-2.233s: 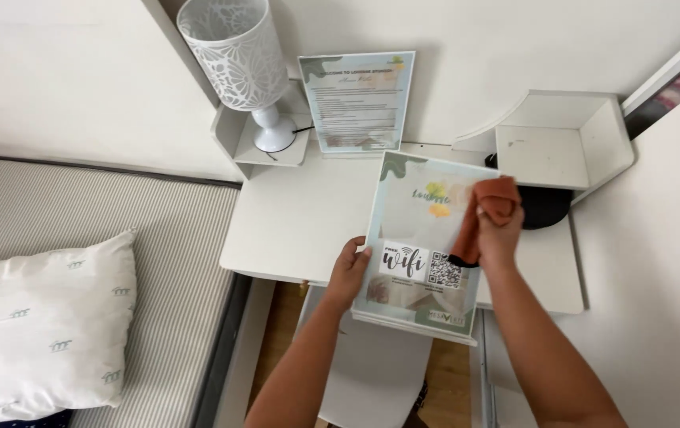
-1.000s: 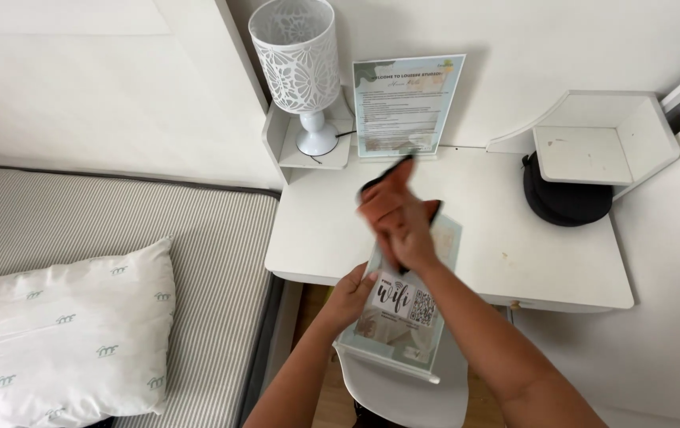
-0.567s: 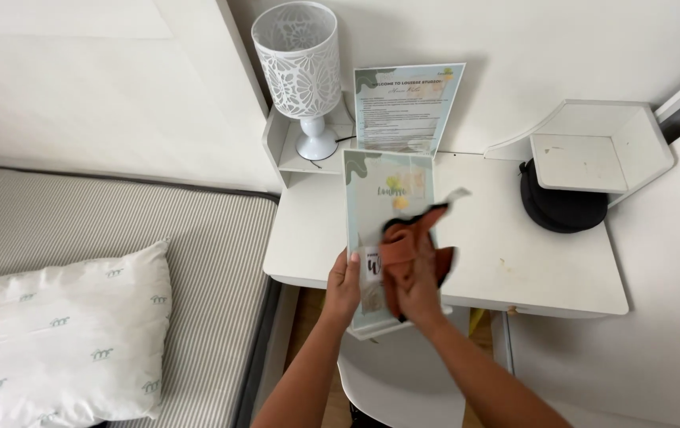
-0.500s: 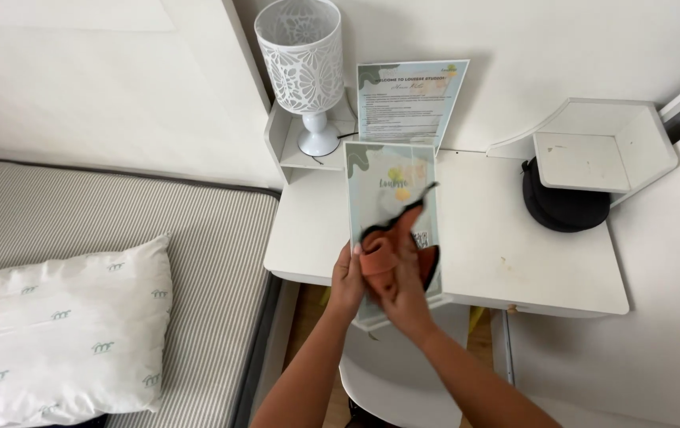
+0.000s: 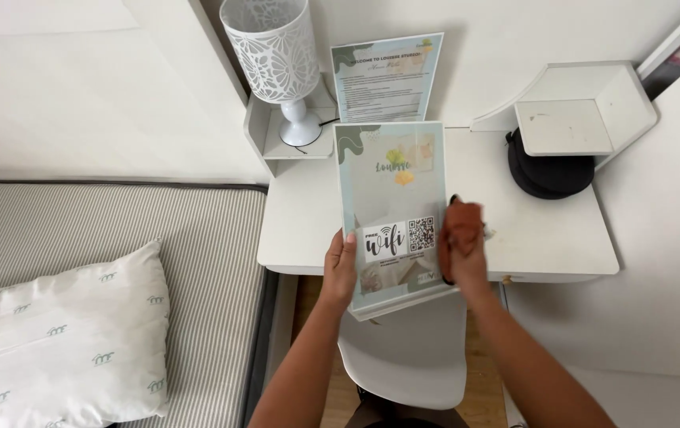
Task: The person wipes a white desk and a wardrobe shelf using a cloth. They move two framed signs and a vase of flowers to clean the surfaces underneath, then return the items to the desk. The person also wipes the inside of the wardrobe.
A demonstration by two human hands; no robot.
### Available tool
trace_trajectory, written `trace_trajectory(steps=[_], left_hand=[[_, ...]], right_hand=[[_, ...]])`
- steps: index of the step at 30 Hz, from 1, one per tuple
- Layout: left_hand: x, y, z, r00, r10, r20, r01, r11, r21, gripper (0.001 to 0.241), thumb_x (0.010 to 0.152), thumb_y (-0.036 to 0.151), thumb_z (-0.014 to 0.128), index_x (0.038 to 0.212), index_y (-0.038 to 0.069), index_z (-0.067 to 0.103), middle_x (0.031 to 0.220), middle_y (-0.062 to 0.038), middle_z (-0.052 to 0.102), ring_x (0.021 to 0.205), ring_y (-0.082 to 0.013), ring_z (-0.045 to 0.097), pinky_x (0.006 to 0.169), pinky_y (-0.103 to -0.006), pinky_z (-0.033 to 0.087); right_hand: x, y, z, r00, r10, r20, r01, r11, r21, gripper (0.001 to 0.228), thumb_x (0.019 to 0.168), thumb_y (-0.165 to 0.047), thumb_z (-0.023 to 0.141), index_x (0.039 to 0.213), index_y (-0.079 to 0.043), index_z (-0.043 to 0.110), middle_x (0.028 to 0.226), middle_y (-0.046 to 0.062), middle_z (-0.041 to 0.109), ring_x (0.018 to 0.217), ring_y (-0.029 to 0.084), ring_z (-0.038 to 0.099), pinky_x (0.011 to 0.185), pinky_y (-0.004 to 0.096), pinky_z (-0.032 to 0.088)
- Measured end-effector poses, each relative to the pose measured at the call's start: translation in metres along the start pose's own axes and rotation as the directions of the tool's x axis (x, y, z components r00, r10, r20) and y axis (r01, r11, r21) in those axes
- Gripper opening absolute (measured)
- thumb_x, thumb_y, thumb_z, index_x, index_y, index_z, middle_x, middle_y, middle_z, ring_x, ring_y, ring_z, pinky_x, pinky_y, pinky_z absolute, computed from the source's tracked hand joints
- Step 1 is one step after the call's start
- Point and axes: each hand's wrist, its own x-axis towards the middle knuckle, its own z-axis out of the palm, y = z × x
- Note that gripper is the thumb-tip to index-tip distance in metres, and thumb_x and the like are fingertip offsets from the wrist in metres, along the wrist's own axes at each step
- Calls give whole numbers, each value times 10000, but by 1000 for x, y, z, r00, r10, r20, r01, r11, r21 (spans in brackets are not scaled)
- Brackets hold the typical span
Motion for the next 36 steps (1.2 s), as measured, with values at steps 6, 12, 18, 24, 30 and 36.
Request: trace_trajectory(steps=[6,12,18,24,30,36], left_hand=[[3,-19,-9,994,-114,-4,112,971,212,475,1065,340,498,1408,20,576,1182,-64,703,1109,-134,618,997,-316,499],[49,-32,-12,997,20,-77,31,796,604,979,954,498,655,1628,69,89,1539,-227,347,1364,-349,433,1086,-462,425],[24,150,75,881,-466,86,458,792,-404,915,883,709,360,1608,324,-42,1618,-178,234,1394,-448,374,1052,-611,468],[47,86,34,894,-427,135,447,835,-320,731,884,45,436,1580,172,252,1451,-260,496,1221,-432,606,1004,-559,552],[8,82,4,933,-309,182,359,797,-485,833,758,-51,406,1553,169,292,1408,-261,514,1196,-441,621,971,-544,571],[-10,62,-2,915,-272,298,382,823,-421,914,682,-143,444,1547,153,424,1391,-200,596,1216,-353,617,971,-453,570]], right_hand=[[49,-24,-56,758,290,584,-598,665,447,707,767,-230,845,1376,-49,536,1211,122,678,1092,218,668,940,368,576],[-7,-161,-63,948,20,317,-43,997,66,600,752,-213,850,1276,-116,575,1105,81,705,964,180,684,823,324,570],[-46,-141,-57,897,-321,304,420,835,-356,366,823,-217,808,1166,-117,726,1021,86,792,919,178,763,827,326,616],[-69,-121,-48,532,-667,522,838,506,-207,638,770,-146,795,1377,-75,612,1350,179,662,1278,366,584,1046,435,476],[-44,-5,-63,846,-161,507,168,985,33,641,893,-274,736,1446,-54,500,1310,137,689,1228,287,646,1060,388,504],[15,-48,10,931,-262,255,249,965,85,660,972,-274,673,1523,-32,401,1484,104,540,1373,240,503,1122,358,389]])
